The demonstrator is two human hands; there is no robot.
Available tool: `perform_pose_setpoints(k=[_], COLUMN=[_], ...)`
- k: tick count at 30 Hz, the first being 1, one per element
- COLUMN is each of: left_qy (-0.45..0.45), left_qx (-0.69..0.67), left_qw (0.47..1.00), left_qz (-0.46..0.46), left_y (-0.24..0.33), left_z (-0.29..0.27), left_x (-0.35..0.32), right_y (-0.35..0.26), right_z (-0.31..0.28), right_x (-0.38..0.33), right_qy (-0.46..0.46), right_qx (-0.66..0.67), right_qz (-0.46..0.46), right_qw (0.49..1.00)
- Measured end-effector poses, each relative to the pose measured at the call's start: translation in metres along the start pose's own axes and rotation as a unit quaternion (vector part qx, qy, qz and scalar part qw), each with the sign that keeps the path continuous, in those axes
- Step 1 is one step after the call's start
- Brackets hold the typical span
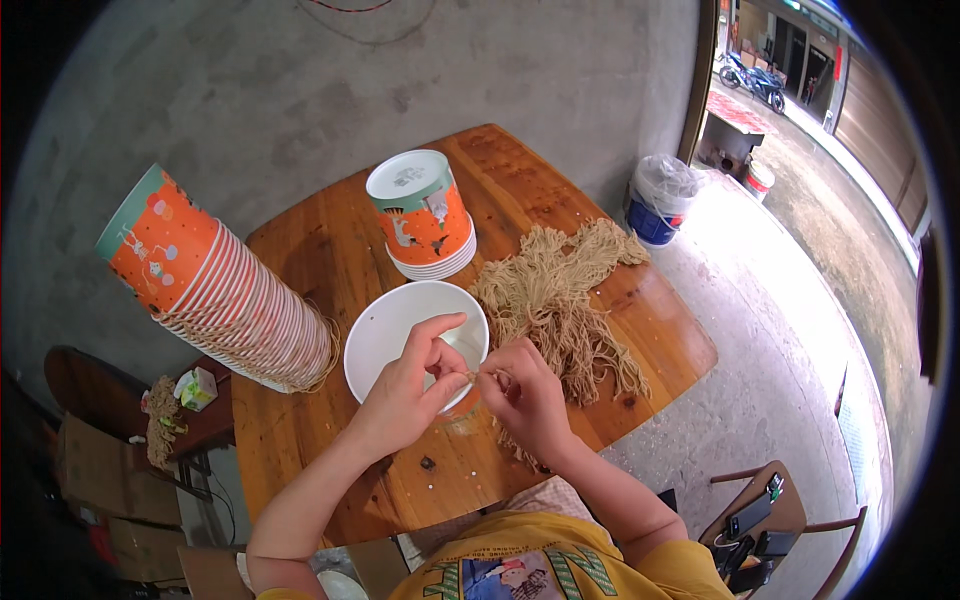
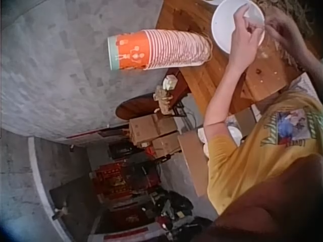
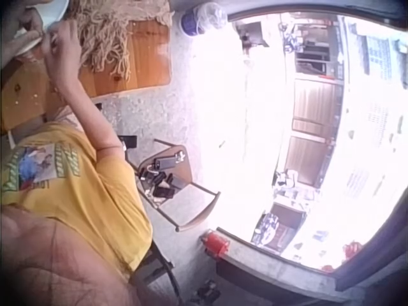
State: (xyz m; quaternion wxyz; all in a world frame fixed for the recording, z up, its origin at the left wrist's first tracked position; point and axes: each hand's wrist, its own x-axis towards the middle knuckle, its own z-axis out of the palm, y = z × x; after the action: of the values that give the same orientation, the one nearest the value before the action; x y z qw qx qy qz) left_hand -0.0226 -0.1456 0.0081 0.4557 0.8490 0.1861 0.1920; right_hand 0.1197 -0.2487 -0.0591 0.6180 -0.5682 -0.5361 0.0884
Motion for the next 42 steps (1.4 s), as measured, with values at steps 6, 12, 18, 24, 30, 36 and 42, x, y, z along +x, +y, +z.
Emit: perform_pose_setpoints(k=[6,12,18,24,30,36,42], left_qy=[0.0,-0.002,-0.002,0.006,-0.016,-0.045,-0.068], left_qx=[-0.009,0.014,0.093,0.108,0.052,0.011,-0.014], left_qw=[1.0,1.0,0.994,0.992,0.998,0.999,0.997], left_qz=[-0.003,0.007,0.049,0.069,0.023,0.004,-0.015], left_y=[0.001,0.003,0.004,0.003,0.001,-0.001,-0.003], left_z=[0.0,0.0,0.004,0.005,0.001,-0.001,-0.003], left_x=[0.0,-0.002,-0.002,-0.001,0.003,0.005,0.006], right_y=[0.0,-0.003,-0.008,-0.006,-0.003,0.0,0.001], right_z=[0.002,0.0,-0.007,-0.008,-0.007,-0.002,-0.001], right_x=[-0.006,-0.003,0.001,0.002,-0.001,-0.003,-0.005], right_qy=[-0.006,-0.006,-0.013,-0.014,-0.021,-0.011,-0.008], right_qx=[0.002,0.004,-0.023,-0.038,0.032,0.035,0.022], right_qz=[-0.021,-0.027,-0.047,-0.051,-0.001,0.009,0.019], right_qw=[1.0,1.0,0.999,0.998,0.999,0.999,1.0])
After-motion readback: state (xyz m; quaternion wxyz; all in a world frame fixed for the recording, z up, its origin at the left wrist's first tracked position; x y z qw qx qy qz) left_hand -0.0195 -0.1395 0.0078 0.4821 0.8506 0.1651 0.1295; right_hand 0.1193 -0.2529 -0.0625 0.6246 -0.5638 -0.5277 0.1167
